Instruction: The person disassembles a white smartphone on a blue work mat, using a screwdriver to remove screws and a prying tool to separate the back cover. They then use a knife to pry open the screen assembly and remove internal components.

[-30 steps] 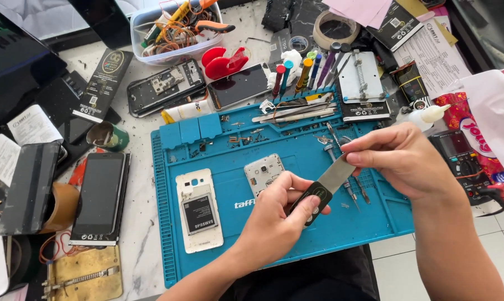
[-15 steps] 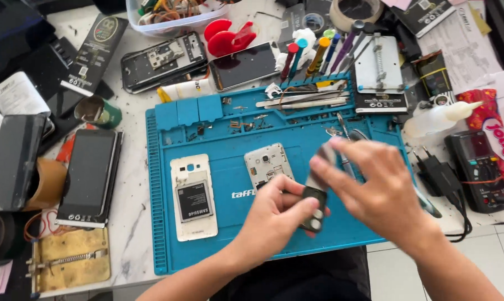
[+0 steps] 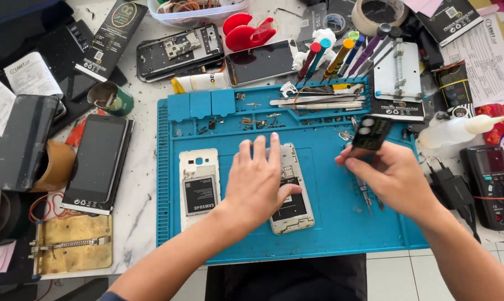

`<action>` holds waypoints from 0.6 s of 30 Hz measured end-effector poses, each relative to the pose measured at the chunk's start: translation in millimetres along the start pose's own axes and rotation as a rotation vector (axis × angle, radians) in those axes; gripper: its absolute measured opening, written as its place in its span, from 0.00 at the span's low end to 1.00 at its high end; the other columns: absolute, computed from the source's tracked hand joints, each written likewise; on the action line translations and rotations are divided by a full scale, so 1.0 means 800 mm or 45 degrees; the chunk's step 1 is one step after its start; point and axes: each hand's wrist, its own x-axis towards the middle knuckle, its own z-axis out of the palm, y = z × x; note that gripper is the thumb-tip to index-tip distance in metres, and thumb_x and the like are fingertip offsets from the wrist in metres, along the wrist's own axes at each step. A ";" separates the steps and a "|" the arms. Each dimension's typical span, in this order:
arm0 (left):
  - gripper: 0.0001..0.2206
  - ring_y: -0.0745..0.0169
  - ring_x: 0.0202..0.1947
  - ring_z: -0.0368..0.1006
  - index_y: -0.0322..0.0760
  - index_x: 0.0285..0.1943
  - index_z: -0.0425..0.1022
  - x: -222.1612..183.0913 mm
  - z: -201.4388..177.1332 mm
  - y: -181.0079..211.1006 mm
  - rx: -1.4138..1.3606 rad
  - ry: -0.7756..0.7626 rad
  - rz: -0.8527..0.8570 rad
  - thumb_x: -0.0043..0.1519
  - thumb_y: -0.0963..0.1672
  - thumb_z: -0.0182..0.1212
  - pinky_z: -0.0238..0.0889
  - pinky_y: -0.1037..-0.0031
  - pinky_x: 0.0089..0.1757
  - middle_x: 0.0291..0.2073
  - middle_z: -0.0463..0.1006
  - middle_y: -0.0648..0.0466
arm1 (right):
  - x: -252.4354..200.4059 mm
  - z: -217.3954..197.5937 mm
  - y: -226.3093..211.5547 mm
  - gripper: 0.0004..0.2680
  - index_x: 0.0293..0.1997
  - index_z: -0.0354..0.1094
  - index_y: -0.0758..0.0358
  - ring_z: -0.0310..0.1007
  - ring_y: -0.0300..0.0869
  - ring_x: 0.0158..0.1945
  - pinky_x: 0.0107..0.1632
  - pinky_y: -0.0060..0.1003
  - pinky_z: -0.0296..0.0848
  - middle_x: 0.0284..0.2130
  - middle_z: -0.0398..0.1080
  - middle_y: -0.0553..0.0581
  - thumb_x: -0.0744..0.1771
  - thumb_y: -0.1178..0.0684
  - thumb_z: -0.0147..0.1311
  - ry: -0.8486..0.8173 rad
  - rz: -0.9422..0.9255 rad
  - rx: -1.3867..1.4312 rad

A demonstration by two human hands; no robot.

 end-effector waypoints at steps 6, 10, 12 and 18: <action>0.49 0.45 0.47 0.54 0.32 0.71 0.56 0.021 -0.006 -0.014 -0.391 -0.190 -0.014 0.47 0.60 0.77 0.58 0.58 0.48 0.47 0.60 0.45 | 0.021 0.016 -0.004 0.08 0.48 0.69 0.68 0.82 0.47 0.34 0.40 0.38 0.83 0.36 0.80 0.63 0.65 0.65 0.49 -0.235 0.182 0.197; 0.37 0.52 0.46 0.60 0.34 0.60 0.64 0.016 -0.036 -0.024 -0.952 -0.159 -0.003 0.45 0.49 0.81 0.65 0.65 0.48 0.46 0.57 0.49 | 0.031 0.017 -0.011 0.04 0.40 0.76 0.67 0.78 0.43 0.33 0.41 0.36 0.78 0.35 0.81 0.59 0.64 0.62 0.57 -0.276 0.216 0.248; 0.35 0.53 0.43 0.64 0.37 0.56 0.64 0.011 -0.061 -0.027 -0.994 -0.165 -0.005 0.45 0.49 0.81 0.68 0.65 0.44 0.46 0.58 0.50 | 0.038 0.019 -0.012 0.01 0.34 0.72 0.64 0.76 0.43 0.36 0.41 0.37 0.76 0.38 0.80 0.61 0.63 0.60 0.59 -0.356 0.255 0.332; 0.30 0.63 0.38 0.58 0.40 0.44 0.54 -0.005 -0.077 -0.050 -1.345 0.211 0.245 0.47 0.50 0.76 0.65 0.75 0.37 0.42 0.53 0.54 | 0.060 0.047 -0.037 0.10 0.25 0.65 0.58 0.78 0.44 0.47 0.52 0.46 0.75 0.50 0.79 0.62 0.58 0.52 0.67 -0.807 0.350 0.633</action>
